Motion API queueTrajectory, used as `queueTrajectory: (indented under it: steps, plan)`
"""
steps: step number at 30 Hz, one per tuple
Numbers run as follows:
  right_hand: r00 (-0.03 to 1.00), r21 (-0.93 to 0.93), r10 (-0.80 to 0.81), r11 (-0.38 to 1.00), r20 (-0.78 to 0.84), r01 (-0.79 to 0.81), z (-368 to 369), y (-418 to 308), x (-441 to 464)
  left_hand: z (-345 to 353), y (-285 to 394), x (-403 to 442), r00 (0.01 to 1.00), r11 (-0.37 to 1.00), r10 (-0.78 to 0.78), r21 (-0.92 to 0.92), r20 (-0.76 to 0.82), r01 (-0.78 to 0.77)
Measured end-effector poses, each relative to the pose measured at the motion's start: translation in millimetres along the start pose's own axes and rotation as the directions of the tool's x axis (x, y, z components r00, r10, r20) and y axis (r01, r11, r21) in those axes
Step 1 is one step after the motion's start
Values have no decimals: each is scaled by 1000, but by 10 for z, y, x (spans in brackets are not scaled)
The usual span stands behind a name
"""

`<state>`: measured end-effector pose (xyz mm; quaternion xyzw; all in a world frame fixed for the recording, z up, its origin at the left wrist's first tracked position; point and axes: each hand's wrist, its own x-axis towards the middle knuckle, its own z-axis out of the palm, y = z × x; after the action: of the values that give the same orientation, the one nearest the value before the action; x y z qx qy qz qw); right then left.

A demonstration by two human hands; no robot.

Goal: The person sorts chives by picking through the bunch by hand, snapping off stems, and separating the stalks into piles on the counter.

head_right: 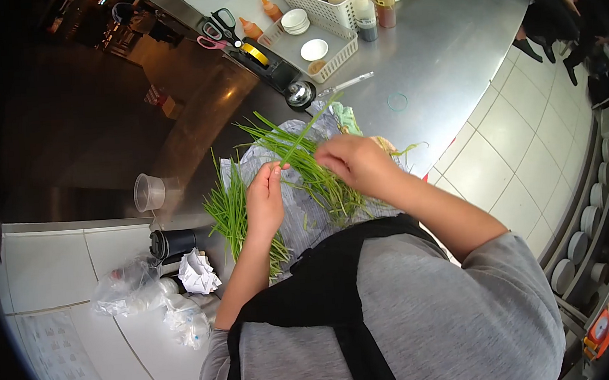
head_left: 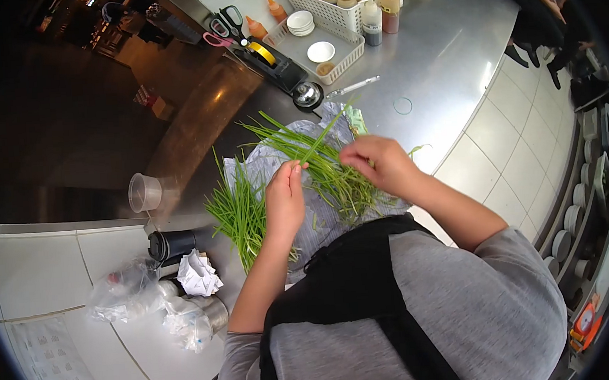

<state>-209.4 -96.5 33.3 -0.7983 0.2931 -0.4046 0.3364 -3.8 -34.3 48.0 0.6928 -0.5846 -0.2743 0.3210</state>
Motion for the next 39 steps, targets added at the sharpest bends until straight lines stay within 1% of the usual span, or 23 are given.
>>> queueTrajectory:
  steps: [1, 5, 7, 11, 12, 13, 14, 16, 17, 19, 20, 22, 24, 26, 28, 29, 32, 34, 35, 36, 37, 38, 39]
  plan:
    - [993, -51, -62, 997, -99, 57, -6, -33, 56, 15, -32, -48, 1000, 999, 3, 54, -6, -2]
    - [984, -231, -158, 964, -79, 136, 184, -7, 194, 70, -73, -142, 997, 990, 73, 124, -13, -70]
    - [927, -387, -356, 843, 121, 374, 305, 46, 236, 96, -112, -200, 987, 970, 154, 194, -40, -143]
    - [921, -348, -378, 855, 90, 385, 269, 35, 419, -3, -221, -263, 981, 966, 184, 194, -63, -169]
    - [988, 93, -65, 993, -141, 78, 76, -155, 479, -63, -234, -296, 995, 989, 79, 132, -62, -70]
    - [926, 558, 325, 812, -191, -170, -55, -273, 500, -117, -250, -342, 998, 997, -31, 69, -53, 35]
    - [925, 559, 330, 810, -186, -177, -133, -267, 476, -167, -260, -388, 998, 997, -38, 66, -51, 41]
    - [841, 462, 285, 886, -460, -47, -317, -157, 399, -262, -286, -466, 987, 990, -138, 32, -83, 141]
    - [844, 460, 283, 887, -456, -49, -292, -64, 294, -287, -337, -503, 988, 993, -121, 2, -101, 122]
    - [982, -29, 71, 997, -177, -78, -49, 192, -31, -324, -342, -557, 986, 995, -100, -19, -130, 99]
    - [982, -32, 70, 997, -176, -76, 65, 261, -177, -345, -343, -579, 985, 997, -79, -34, -156, 74]
    - [989, -342, 143, 932, 44, -119, 212, 252, -344, -402, -384, -622, 983, 990, -134, -51, -123, 129]
    - [987, -262, 160, 953, 14, -150, 181, 173, -307, -420, -435, -678, 976, 996, -67, -69, -209, 54]
    - [982, -181, 190, 965, -5, -188, 218, 114, -282, -617, -483, -737, 965, 980, -186, -108, -187, 168]
    - [992, -169, 98, 982, 77, -84, 216, 215, -226, -860, -699, -793, 889, 930, -368, -106, -272, 352]
    - [990, -168, 98, 982, 101, -80, 236, 247, -217, -932, -878, -850, 880, 922, -387, -120, -277, 368]
    - [963, -133, 231, 968, 139, -213, 406, 372, -205, -931, -1351, -1054, 912, 953, -284, 12, -296, 301]
    - [982, -248, 136, 964, 128, -101, 602, 557, -241, -823, -1403, -1156, 941, 932, -211, 235, -265, 276]
    - [982, -249, 135, 963, 135, -98, 682, 583, -271, -761, -1382, -1187, 923, 933, -267, 165, -276, 319]
    - [984, -418, 95, 908, 150, -24, 761, 579, -287, -703, -1336, -1212, 921, 933, -270, 161, -281, 323]
    - [984, -570, 55, 820, 170, 52, 830, 581, -282, -644, -1287, -1237, 924, 930, -191, 240, -331, 278]
    - [983, -569, 52, 821, 174, 57, 884, 591, -260, -592, -1229, -1253, 922, 917, -108, 321, -371, 237]
    - [977, -600, 80, 798, 197, 56, 925, 604, -230, -555, -1154, -1249, 908, 939, -117, 252, -403, 233]
